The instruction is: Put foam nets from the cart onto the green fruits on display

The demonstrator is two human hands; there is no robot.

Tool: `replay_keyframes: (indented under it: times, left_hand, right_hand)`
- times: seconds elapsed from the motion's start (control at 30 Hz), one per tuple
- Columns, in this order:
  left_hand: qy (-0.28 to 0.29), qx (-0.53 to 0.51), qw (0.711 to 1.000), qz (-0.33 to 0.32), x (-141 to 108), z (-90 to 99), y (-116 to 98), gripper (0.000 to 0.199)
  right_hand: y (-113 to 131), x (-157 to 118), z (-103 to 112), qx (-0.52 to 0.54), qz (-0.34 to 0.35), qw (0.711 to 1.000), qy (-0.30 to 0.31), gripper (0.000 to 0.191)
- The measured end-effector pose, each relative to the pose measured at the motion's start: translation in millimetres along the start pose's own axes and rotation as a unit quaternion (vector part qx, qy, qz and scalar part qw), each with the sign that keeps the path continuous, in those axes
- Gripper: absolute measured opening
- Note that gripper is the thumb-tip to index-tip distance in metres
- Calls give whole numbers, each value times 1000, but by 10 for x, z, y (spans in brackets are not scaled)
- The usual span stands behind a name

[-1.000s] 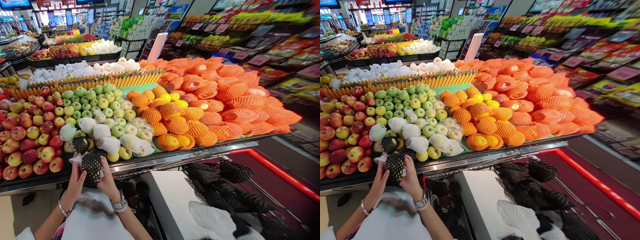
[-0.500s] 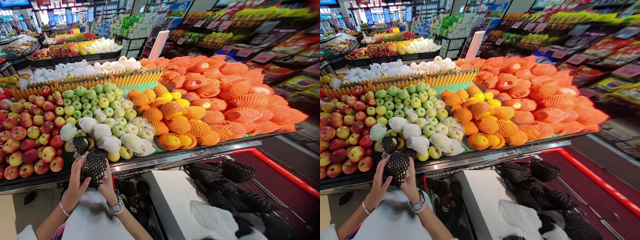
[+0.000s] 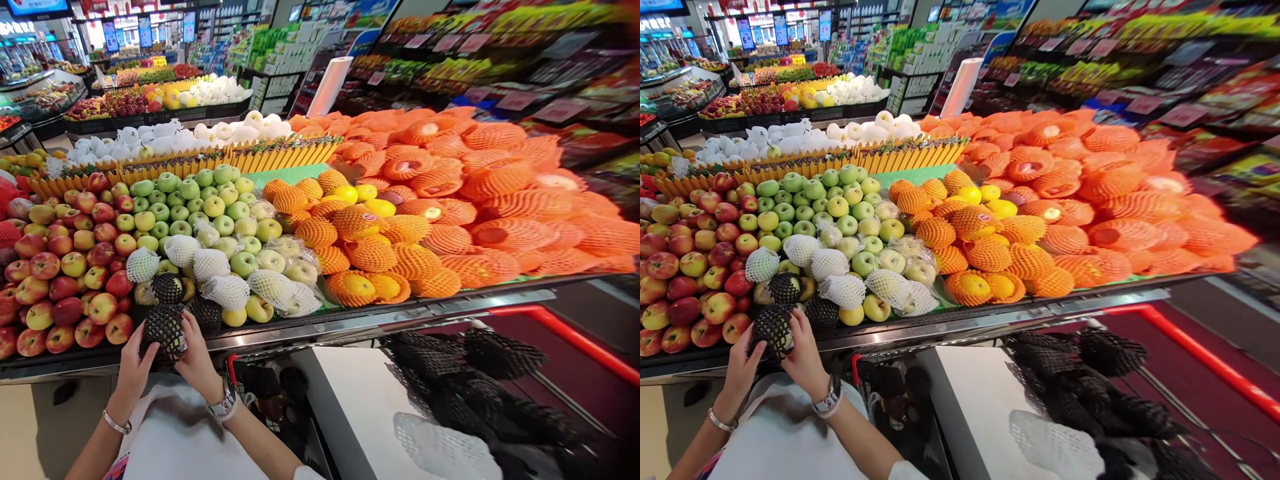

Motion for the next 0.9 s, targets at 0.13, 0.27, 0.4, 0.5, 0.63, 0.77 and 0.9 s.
replay_keyframes:
  times: [0.13,0.27,0.4,0.5,0.63,0.77,0.9]
  left_hand:
    - [-59,36,997,27,-1,185,279,56]
    - [-79,51,995,30,32,306,348,52]
    - [-72,31,997,7,104,320,252,45]
    - [-28,59,998,7,160,268,195,38]
    - [-5,111,994,-12,181,221,132,40]
    - [-42,223,971,-79,194,244,-10,49]
    - [-71,323,932,-144,251,273,-141,51]
  right_hand:
    - [-29,135,-247,-36,-1,992,122,76]
    - [-84,227,-406,-45,32,986,157,71]
    - [-186,287,-421,-57,49,989,130,70]
    - [-264,289,-414,-80,50,989,112,69]
    - [-320,223,-451,-138,57,986,77,64]
    - [-318,180,-443,-224,58,973,17,43]
    - [-297,218,-351,-236,60,970,9,25]
Point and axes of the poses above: each hand's wrist, its own x-axis towards the middle knuckle, its own z-axis out of the back of the hand, y = z × x, the point moved 4 cm from there along x, towards the middle knuckle, and after that the axes turned 4 degrees about y, right-handed, at the moved point
